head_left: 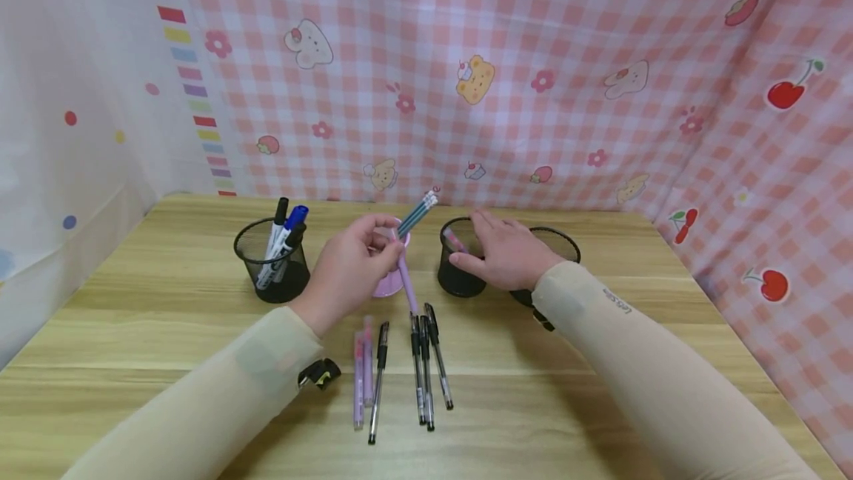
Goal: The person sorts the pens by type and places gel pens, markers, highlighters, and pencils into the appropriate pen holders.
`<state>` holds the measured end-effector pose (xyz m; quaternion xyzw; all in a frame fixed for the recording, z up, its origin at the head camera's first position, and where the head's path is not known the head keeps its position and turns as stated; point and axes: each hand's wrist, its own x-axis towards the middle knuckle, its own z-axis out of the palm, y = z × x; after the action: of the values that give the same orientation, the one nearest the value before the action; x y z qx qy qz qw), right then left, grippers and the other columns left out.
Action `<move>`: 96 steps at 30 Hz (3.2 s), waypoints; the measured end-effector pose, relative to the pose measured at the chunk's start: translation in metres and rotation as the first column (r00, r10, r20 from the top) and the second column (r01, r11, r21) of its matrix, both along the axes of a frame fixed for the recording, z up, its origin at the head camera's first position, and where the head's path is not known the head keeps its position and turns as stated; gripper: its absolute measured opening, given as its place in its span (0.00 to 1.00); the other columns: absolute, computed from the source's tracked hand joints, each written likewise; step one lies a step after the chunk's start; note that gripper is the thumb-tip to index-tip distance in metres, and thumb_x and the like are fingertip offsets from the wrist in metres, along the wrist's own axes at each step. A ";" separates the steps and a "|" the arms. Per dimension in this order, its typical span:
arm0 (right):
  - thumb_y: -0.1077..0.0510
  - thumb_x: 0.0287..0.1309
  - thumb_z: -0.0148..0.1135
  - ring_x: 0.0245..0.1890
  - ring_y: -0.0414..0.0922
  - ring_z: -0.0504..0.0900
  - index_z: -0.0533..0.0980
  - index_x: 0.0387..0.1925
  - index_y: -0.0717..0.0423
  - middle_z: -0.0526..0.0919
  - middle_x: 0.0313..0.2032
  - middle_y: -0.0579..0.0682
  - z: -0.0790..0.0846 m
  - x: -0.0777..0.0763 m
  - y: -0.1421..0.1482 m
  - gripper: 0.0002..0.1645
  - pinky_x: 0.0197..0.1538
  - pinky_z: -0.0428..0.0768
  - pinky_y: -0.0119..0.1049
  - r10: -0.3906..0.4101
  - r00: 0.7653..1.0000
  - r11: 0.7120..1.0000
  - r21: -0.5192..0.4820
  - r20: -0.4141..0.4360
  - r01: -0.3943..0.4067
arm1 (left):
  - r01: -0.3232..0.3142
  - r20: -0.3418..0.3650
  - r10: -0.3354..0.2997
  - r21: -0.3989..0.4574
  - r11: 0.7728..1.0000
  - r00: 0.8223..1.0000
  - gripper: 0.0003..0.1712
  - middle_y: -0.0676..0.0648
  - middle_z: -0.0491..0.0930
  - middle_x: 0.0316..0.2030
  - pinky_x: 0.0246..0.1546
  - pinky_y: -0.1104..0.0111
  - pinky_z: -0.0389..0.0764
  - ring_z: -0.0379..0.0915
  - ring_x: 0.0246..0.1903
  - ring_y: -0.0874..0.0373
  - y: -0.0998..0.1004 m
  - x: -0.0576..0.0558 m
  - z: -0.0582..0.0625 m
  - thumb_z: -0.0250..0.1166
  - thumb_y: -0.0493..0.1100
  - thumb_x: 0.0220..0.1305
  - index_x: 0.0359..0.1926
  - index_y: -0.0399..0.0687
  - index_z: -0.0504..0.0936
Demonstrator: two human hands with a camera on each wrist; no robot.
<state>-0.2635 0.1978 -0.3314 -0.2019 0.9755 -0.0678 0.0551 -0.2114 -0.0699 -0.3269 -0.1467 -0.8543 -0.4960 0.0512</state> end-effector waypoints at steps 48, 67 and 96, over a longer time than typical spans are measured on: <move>0.22 0.72 0.44 0.84 0.54 0.51 0.44 0.84 0.62 0.49 0.84 0.59 0.000 -0.001 -0.001 0.61 0.84 0.50 0.59 0.006 1.000 1.000 0.002 -0.011 -0.006 | -0.198 -0.060 0.235 0.362 0.911 0.970 0.17 0.44 0.89 0.45 0.19 0.71 0.79 0.86 0.30 0.53 0.045 -0.018 -0.011 0.67 0.41 0.74 0.59 0.47 0.75; 0.23 0.73 0.44 0.84 0.55 0.50 0.44 0.84 0.63 0.48 0.84 0.61 0.000 0.000 0.000 0.61 0.83 0.50 0.61 -0.004 1.000 1.000 0.002 -0.006 0.004 | -0.157 -0.077 0.191 0.315 0.936 0.979 0.14 0.42 0.89 0.43 0.20 0.72 0.80 0.85 0.27 0.56 0.052 -0.018 -0.019 0.67 0.36 0.73 0.56 0.42 0.80; 0.24 0.73 0.45 0.84 0.56 0.52 0.44 0.84 0.64 0.49 0.84 0.62 -0.002 -0.001 0.001 0.61 0.84 0.51 0.60 0.008 1.000 1.000 -0.012 -0.019 -0.008 | -0.138 -0.030 0.143 0.145 0.980 0.989 0.15 0.40 0.87 0.57 0.22 0.72 0.82 0.89 0.30 0.52 0.062 -0.014 -0.023 0.64 0.40 0.76 0.60 0.43 0.82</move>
<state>-0.2642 0.1992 -0.3338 -0.2067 0.9747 -0.0718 0.0450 -0.2255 -0.0077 -0.3497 -0.0918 -0.8238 -0.5478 0.1135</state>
